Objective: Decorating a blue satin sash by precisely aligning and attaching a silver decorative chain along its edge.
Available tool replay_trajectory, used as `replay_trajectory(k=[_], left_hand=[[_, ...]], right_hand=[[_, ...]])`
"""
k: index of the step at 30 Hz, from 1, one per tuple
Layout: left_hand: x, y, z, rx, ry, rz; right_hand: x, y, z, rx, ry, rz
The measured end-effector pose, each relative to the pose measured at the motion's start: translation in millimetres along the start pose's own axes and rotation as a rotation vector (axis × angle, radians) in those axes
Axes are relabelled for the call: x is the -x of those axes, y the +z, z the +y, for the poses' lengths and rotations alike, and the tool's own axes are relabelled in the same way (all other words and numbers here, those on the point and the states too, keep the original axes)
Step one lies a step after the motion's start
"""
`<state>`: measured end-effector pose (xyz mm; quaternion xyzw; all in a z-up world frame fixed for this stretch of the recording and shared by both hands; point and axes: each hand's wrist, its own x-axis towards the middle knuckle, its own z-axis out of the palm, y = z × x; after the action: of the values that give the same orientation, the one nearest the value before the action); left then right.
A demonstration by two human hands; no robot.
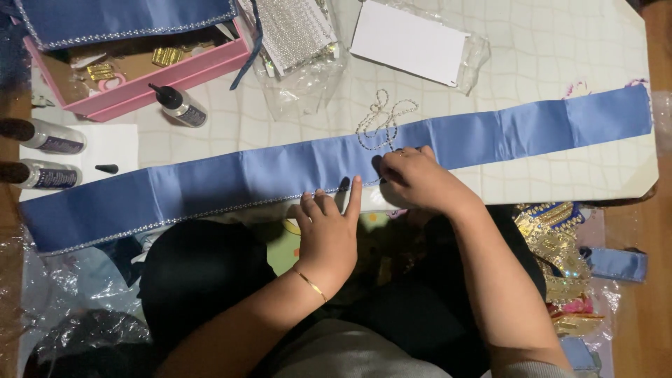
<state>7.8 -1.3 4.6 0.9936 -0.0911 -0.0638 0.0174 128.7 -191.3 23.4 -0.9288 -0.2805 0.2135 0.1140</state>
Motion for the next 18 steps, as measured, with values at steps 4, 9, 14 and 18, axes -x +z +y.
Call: replay_trajectory(k=[4, 9, 14, 18], left_hand=[[4, -11, -2, 0.026, -0.002, -0.040], [10, -30, -1, 0.056, 0.025, -0.106], [8, -27, 0, 0.117, 0.022, -0.191], [6, -21, 0, 0.146, 0.022, -0.190]], right_hand=[[0, -2, 0, -0.012, 0.000, 0.003], [-2, 0, -1, -0.013, 0.053, -0.044], [-3, -4, -4, 0.020, 0.056, -0.065], [-9, 0, 5, 0.006, 0.034, -0.074]])
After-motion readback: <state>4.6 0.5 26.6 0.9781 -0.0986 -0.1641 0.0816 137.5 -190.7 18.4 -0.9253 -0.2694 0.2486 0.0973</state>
